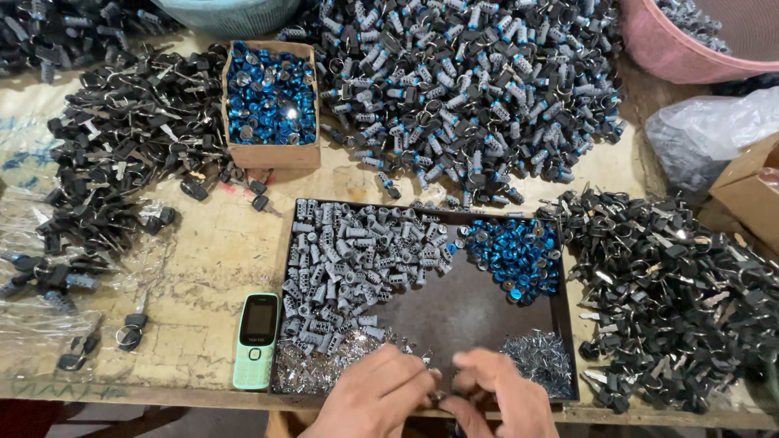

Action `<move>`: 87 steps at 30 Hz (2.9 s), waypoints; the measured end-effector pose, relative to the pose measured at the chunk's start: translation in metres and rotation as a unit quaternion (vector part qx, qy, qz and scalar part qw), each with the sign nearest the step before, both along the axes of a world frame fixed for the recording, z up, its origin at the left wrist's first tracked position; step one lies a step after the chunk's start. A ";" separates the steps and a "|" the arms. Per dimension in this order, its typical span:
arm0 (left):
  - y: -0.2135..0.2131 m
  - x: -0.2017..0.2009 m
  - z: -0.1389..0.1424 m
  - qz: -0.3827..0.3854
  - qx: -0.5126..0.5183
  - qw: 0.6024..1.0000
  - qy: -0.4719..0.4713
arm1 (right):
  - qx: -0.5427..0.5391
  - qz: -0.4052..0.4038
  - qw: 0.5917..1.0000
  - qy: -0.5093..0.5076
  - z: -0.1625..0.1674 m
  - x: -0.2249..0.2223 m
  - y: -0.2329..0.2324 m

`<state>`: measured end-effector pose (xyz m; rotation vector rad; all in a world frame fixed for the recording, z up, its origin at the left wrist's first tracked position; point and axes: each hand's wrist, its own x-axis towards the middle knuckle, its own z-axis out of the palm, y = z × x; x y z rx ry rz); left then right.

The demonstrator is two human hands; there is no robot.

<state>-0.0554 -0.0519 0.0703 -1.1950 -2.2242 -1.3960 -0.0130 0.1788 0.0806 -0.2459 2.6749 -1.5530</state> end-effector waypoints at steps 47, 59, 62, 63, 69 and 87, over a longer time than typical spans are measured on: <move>0.009 0.039 -0.063 -0.151 0.269 0.635 -0.708 | -0.093 -0.028 0.966 0.238 -0.081 0.048 -0.014; 0.021 0.044 -0.047 0.086 0.127 0.862 -0.483 | 0.164 -0.130 0.968 0.139 -0.021 0.005 0.006; 0.019 0.039 -0.041 0.077 0.154 0.828 -0.533 | 0.260 -0.148 0.946 0.122 -0.007 -0.011 0.017; 0.019 0.038 -0.039 0.075 0.151 0.833 -0.528 | 0.282 -0.142 0.941 0.123 -0.005 -0.013 0.019; 0.022 0.033 -0.036 0.084 0.130 0.843 -0.515 | 0.304 -0.112 0.943 0.080 -0.004 -0.014 0.018; 0.024 0.030 -0.041 0.013 0.156 0.862 -0.482 | -0.237 -0.079 0.965 -0.082 -0.035 0.010 0.026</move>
